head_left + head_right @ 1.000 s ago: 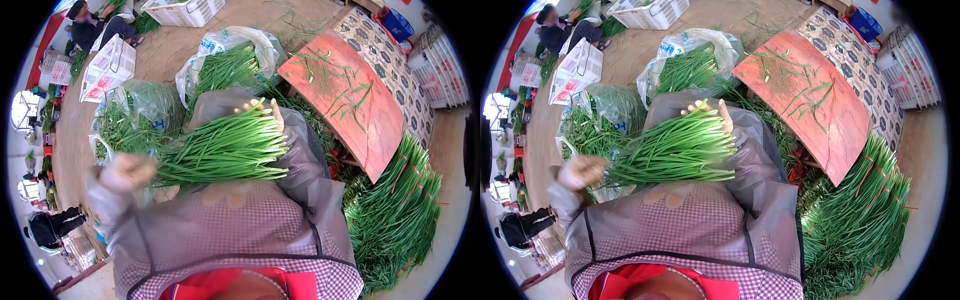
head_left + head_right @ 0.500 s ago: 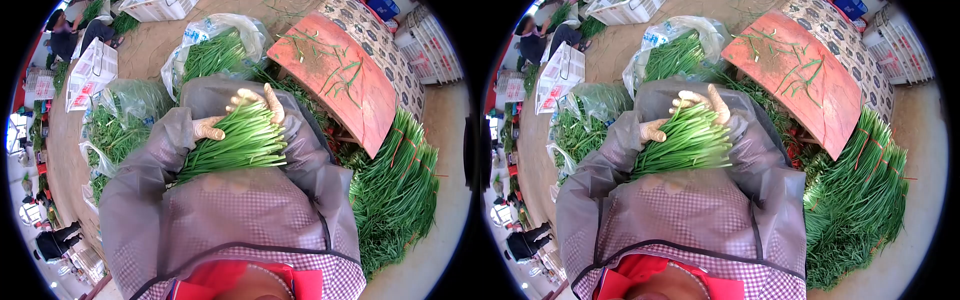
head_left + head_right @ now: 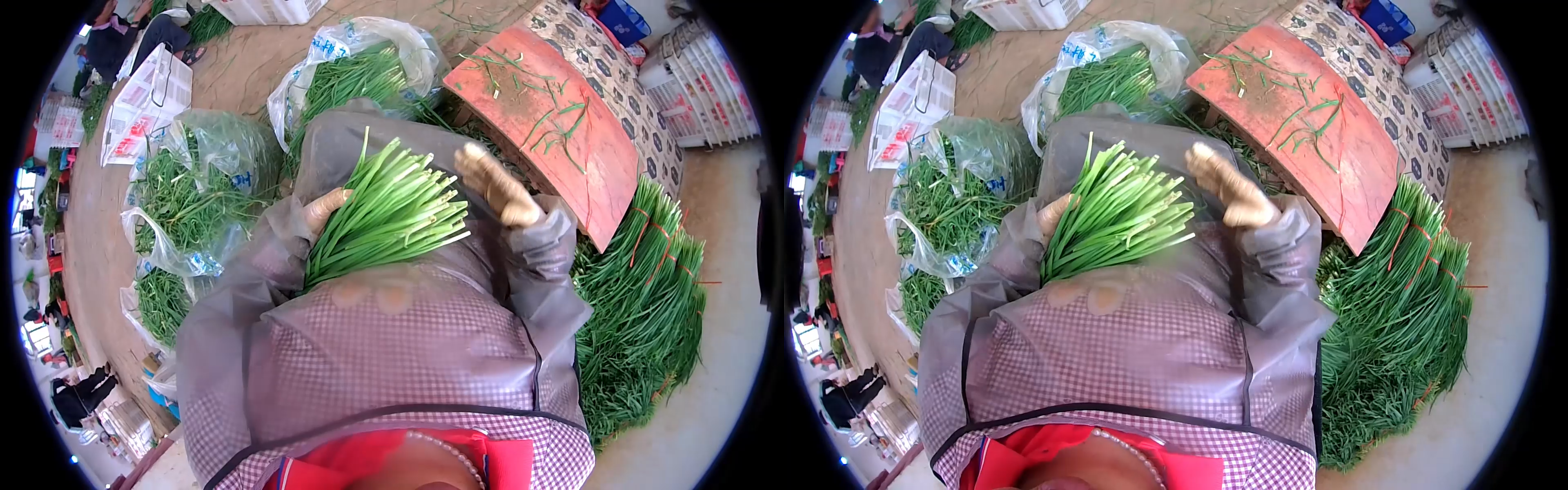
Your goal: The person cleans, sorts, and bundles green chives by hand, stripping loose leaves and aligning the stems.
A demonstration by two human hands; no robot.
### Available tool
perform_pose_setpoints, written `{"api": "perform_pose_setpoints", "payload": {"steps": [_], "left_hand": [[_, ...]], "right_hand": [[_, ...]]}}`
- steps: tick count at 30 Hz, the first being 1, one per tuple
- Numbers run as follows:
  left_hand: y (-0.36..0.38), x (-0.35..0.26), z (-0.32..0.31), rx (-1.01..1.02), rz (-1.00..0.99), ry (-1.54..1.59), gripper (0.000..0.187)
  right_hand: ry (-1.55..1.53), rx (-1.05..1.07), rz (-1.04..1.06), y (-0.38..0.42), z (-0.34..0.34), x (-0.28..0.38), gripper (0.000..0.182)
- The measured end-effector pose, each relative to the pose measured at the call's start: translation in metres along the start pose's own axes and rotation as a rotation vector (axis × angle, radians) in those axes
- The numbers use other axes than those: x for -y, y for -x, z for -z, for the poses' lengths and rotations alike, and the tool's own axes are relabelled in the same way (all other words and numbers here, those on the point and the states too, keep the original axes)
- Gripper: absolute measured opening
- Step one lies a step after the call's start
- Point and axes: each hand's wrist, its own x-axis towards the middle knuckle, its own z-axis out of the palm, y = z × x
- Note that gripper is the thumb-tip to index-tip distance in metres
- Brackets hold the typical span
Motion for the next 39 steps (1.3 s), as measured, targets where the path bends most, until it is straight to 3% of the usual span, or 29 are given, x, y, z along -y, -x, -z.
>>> {"api": "perform_pose_setpoints", "payload": {"steps": [2,4,5,7,8,12,14,16,18,20,22,23,24,26,27,29,30,32,34,36,38,39], "left_hand": [[-0.003,0.001,0.000,0.036,0.032,0.061,0.051],[-0.001,0.000,-0.019,-0.039,-0.008,0.055,0.050],[-0.004,-0.001,-0.020,-0.019,0.021,0.053,0.050],[-0.006,-0.007,-0.020,0.037,0.066,0.056,0.050],[-0.007,-0.008,-0.026,0.030,0.056,0.055,0.050],[-0.006,-0.011,-0.063,-0.006,0.060,0.005,0.060],[-0.007,-0.011,-0.054,0.010,0.044,-0.170,0.058],[-0.018,-0.007,-0.024,0.061,0.074,-0.133,0.056],[-0.018,-0.002,0.000,0.041,0.078,-0.049,0.055],[-0.003,-0.020,-0.029,0.000,0.103,-0.082,0.058],[0.002,-0.033,-0.056,-0.200,0.027,-0.133,0.070],[0.001,-0.037,-0.051,-0.073,-0.164,-0.390,0.081],[0.000,-0.046,-0.043,0.106,-0.196,-0.417,0.085],[0.002,-0.053,-0.035,0.217,-0.285,-0.759,0.084],[0.000,-0.054,-0.036,0.216,-0.286,-0.758,0.084],[-0.003,-0.056,-0.037,0.040,-0.147,-0.996,0.078],[-0.004,-0.057,-0.032,0.036,-0.149,-0.995,0.078],[-0.007,-0.057,-0.019,0.011,0.051,-0.799,0.071],[-0.004,-0.061,-0.035,0.023,0.045,-0.837,0.067],[-0.002,-0.064,-0.045,-0.021,0.166,-0.939,0.067],[-0.001,-0.062,-0.046,-0.116,0.171,-1.023,0.067],[-0.005,-0.060,-0.037,-0.084,0.186,-1.058,0.065]], "right_hand": [[0.140,0.108,-0.186,0.012,-0.011,-0.008,0.127],[0.202,0.117,-0.158,0.002,-0.038,-0.008,0.133],[0.323,0.108,0.083,0.003,-0.041,-0.035,0.132],[-0.313,-0.141,-0.170,-0.028,-0.090,-0.008,0.128],[-0.319,-0.183,-0.003,-0.028,-0.087,-0.029,0.126],[-0.222,-0.281,0.150,-0.060,-0.078,-0.038,0.129],[-0.227,-0.335,0.196,-0.075,-0.076,-0.042,0.126],[-0.462,-0.245,0.137,-0.090,-0.075,-0.036,0.119],[-0.491,-0.241,0.173,-0.094,-0.074,-0.040,0.111],[-0.427,-0.334,0.099,-0.093,-0.075,-0.040,0.106],[-0.432,-0.354,0.135,-0.096,-0.079,-0.040,0.103],[-0.495,-0.394,0.112,-0.097,-0.083,-0.036,0.102],[-0.557,-0.434,0.092,-0.098,-0.086,-0.034,0.102],[-0.563,-0.457,0.097,-0.099,-0.086,-0.037,0.101],[-0.533,-0.455,0.081,-0.100,-0.085,-0.036,0.100],[-0.504,-0.446,0.062,-0.106,-0.085,-0.038,0.098],[-0.488,-0.428,0.112,-0.109,-0.084,-0.040,0.095],[-0.469,-0.411,0.163,-0.112,-0.079,-0.044,0.092],[-0.297,-0.331,0.129,-0.112,-0.075,-0.041,0.092],[-0.304,-0.345,0.146,-0.113,-0.075,-0.040,0.088],[-0.421,-0.242,0.156,-0.118,-0.074,-0.043,0.075],[-0.388,-0.222,0.148,-0.119,-0.073,-0.039,0.053]]}}
